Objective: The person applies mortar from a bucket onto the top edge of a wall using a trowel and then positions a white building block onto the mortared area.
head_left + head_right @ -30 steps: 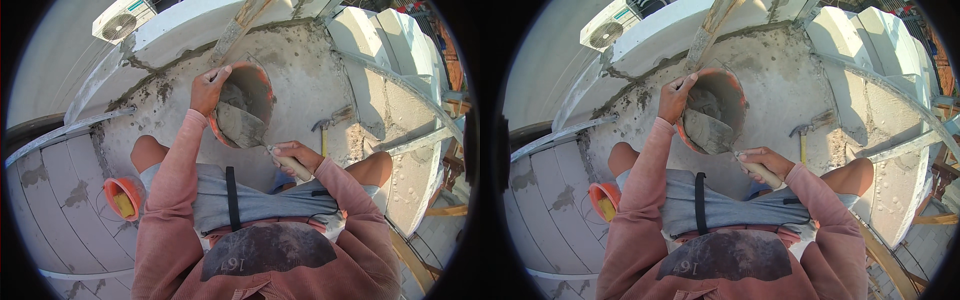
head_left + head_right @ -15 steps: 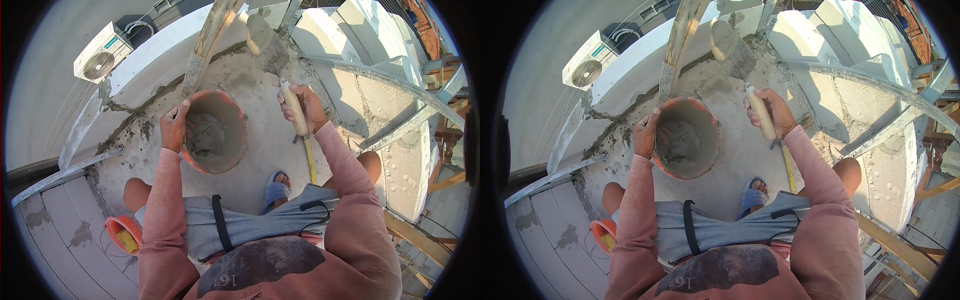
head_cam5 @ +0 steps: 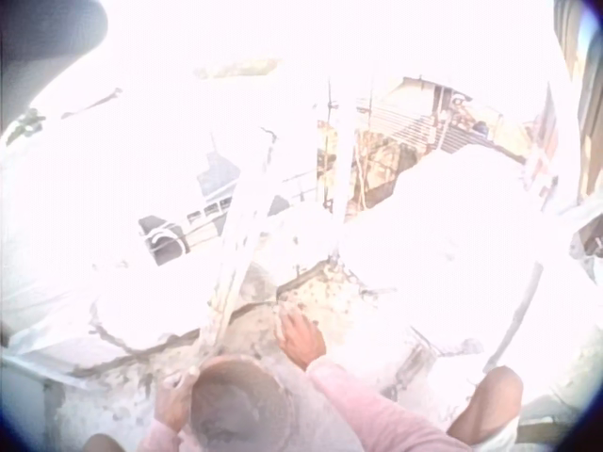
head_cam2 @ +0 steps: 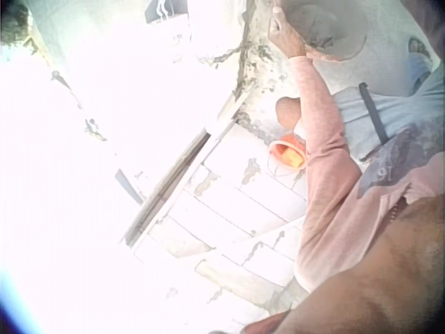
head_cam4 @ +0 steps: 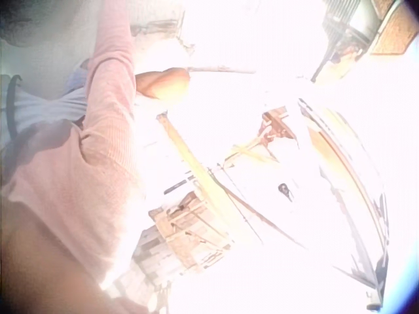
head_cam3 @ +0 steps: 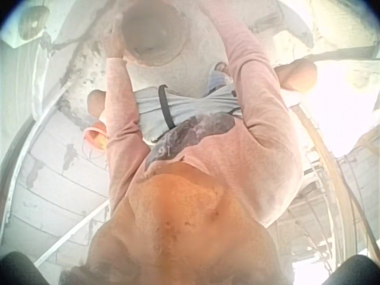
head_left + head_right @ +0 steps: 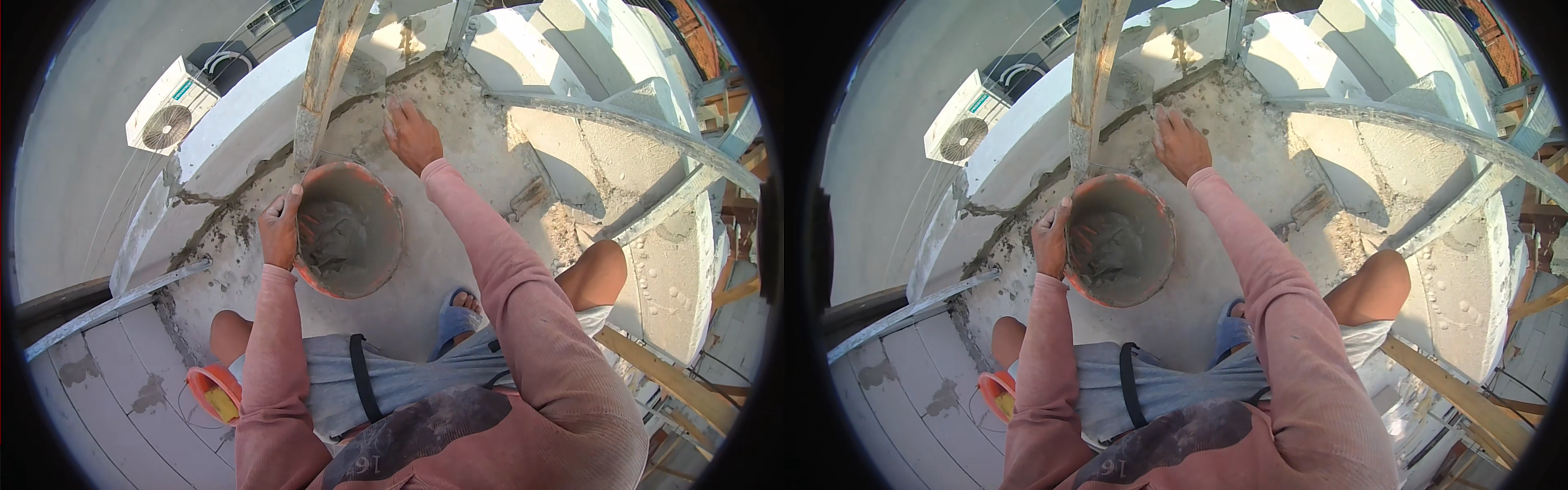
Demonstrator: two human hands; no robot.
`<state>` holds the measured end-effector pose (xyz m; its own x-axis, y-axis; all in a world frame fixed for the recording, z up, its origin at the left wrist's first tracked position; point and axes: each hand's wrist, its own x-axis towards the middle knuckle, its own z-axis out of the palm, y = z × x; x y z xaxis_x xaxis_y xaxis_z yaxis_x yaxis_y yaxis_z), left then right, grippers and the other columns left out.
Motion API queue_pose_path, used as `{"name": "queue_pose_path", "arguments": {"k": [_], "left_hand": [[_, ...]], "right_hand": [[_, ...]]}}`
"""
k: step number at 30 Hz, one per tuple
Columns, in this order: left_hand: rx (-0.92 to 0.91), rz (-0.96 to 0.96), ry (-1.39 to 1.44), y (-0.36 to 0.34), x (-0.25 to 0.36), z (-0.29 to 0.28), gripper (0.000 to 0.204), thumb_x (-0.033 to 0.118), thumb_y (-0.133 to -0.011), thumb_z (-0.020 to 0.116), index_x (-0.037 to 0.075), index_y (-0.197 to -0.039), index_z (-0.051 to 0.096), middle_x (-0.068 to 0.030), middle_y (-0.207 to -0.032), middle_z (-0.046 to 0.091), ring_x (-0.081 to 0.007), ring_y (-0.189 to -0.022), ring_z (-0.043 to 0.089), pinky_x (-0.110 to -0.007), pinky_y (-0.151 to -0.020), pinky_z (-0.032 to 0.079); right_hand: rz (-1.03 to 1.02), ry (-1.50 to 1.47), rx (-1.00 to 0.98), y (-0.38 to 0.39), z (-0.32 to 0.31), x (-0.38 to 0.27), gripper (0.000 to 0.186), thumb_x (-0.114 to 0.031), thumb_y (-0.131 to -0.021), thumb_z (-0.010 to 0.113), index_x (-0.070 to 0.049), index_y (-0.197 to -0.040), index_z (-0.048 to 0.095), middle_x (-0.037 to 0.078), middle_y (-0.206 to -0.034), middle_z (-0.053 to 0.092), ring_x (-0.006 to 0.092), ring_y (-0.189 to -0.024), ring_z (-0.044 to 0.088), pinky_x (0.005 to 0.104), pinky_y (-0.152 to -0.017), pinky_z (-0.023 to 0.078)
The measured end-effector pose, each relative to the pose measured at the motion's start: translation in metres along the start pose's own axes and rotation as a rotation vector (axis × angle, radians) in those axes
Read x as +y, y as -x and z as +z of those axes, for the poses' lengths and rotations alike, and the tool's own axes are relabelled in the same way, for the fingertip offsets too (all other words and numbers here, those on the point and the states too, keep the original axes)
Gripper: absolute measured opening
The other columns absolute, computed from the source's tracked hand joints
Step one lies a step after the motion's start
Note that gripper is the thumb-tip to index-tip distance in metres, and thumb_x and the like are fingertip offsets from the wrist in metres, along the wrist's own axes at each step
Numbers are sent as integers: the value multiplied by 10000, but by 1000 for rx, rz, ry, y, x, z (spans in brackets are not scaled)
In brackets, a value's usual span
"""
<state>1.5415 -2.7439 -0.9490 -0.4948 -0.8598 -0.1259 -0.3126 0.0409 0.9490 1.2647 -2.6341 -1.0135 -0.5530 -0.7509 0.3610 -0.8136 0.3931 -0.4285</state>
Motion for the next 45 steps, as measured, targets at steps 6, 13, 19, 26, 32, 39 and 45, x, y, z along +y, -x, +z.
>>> {"name": "queue_pose_path", "arguments": {"k": [6, 13, 19, 26, 32, 39, 45], "left_hand": [[-37, -150, 89, 4, 9, 1, 427, 397, -990, 688, -17, -904, 742, 33, -737, 583, -61, -681, 514, -263, -580, 434], [-75, -209, 49, 1, 1, -3, 447, 425, -975, 691, -15, -966, 767, 0, -778, 648, -73, -713, 533, -267, -640, 461], [-137, -109, -33, -2, 14, 1, 535, 496, -942, 686, -17, -1071, 760, -72, -832, 713, -137, -784, 614, -311, -781, 507], [-242, 3, -81, 8, 16, 10, 512, 461, -959, 690, -8, -1150, 761, -64, -987, 757, -104, -881, 646, -273, -841, 520], [-182, -5, -91, 11, 5, -3, 559, 547, -929, 668, 32, -1120, 771, -156, -918, 754, -248, -828, 702, -363, -817, 529], [-138, -96, -26, 5, 4, -12, 553, 528, -930, 683, 27, -1148, 768, -114, -980, 773, -196, -900, 709, -322, -872, 530], [-78, -94, 84, 2, -1, -20, 471, 474, -965, 688, 14, -882, 743, 67, -755, 565, -48, -719, 466, -241, -662, 416]], "right_hand": [[-33, -16, -116, 49, -44, 20, 506, -207, -949, 648, -66, -1415, 511, 141, -1119, 567, 340, -920, 656, 431, -790, 557], [462, -415, -386, 113, -152, 23, 414, -240, -947, 677, 23, -1264, 647, 123, -860, 677, 190, -669, 650, 333, -649, 530], [577, -641, -899, 122, -202, -23, 396, -280, -966, 659, 16, -1229, 660, 88, -744, 643, 130, -578, 602, 294, -581, 509], [-123, -175, -899, 150, -90, -69, 354, -293, -964, 592, 49, -1039, 648, 202, -680, 661, 337, -618, 697, 428, -580, 540], [403, -618, -1386, 140, -128, -136, 332, -313, -1023, 578, 14, -1013, 634, 57, -652, 580, 146, -536, 592, 338, -533, 516], [1001, -1160, -1217, 154, -156, -117, 239, -263, -1021, 616, -27, -1054, 614, 35, -775, 586, 103, -519, 538, 246, -427, 446], [1162, -1459, -1317, 164, -156, -102, 379, -285, -1045, 549, 16, -1274, 578, 63, -849, 581, 100, -527, 523, 239, -407, 421]]}}
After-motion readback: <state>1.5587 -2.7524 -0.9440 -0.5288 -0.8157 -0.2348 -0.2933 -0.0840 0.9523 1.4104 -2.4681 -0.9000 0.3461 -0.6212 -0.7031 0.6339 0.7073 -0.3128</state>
